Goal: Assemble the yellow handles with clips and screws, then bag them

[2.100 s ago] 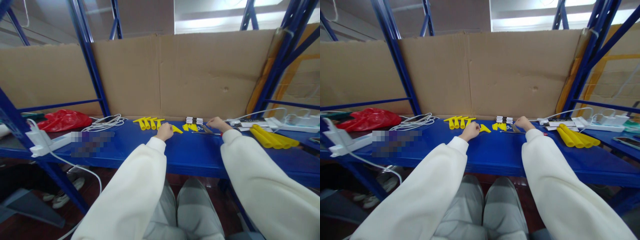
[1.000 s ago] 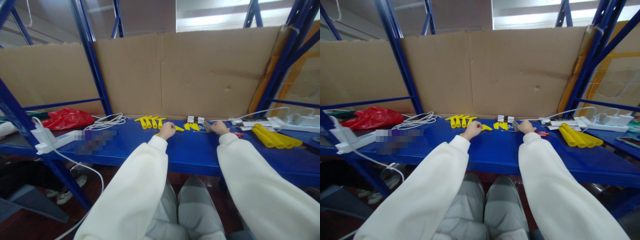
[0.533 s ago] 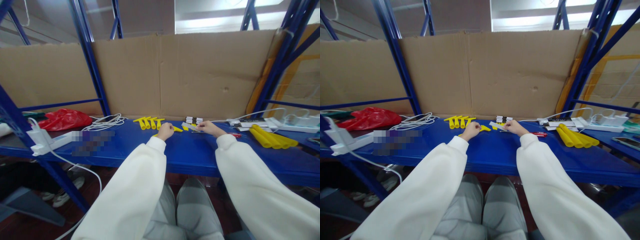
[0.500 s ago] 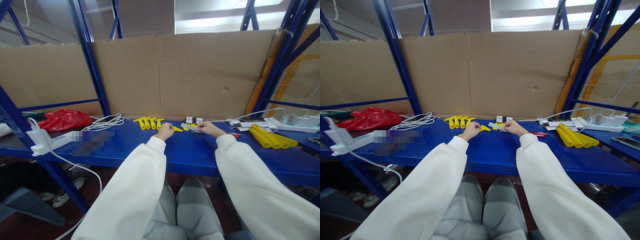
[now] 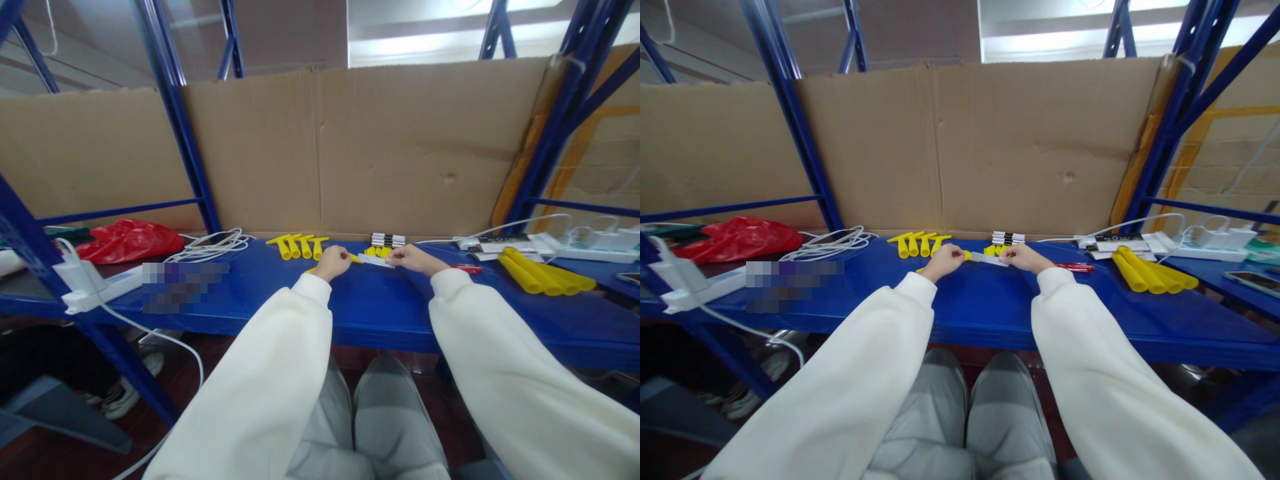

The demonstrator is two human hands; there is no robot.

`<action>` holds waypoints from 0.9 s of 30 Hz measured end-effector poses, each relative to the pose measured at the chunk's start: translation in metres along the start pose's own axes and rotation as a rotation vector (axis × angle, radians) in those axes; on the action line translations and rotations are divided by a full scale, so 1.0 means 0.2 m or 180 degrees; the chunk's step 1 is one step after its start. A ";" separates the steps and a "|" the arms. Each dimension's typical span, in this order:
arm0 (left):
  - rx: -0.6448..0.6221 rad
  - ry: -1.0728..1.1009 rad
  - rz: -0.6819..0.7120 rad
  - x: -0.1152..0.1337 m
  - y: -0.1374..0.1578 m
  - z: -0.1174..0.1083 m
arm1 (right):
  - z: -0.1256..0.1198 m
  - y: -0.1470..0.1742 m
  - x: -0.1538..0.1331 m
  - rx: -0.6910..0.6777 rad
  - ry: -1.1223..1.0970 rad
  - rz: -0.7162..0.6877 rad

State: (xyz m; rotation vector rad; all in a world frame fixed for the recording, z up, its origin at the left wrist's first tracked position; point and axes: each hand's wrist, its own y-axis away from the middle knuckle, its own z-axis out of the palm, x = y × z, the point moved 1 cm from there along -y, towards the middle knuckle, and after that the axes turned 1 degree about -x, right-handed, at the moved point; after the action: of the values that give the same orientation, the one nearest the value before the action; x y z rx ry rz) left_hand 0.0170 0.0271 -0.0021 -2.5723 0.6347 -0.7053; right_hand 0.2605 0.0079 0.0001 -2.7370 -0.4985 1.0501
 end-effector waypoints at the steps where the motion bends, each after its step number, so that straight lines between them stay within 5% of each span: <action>1: -0.0004 0.0053 0.0029 0.01 0.00 0.00 | 0.00 0.00 0.00 -0.0016 -0.0020 -0.0004; 9: -0.0121 0.0241 0.0450 0.02 0.01 -0.01 | 0.02 -0.02 0.02 -0.0079 -0.0090 -0.0121; 27: -0.0143 0.0207 0.0417 0.02 0.00 -0.01 | 0.04 -0.01 -0.01 -0.0325 0.0244 0.0015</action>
State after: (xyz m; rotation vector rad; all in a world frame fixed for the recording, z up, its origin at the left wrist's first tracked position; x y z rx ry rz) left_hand 0.0193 0.0242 0.0011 -2.5293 0.8407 -0.7410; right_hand 0.2545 0.0091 -0.0041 -2.8557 -0.5484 0.9416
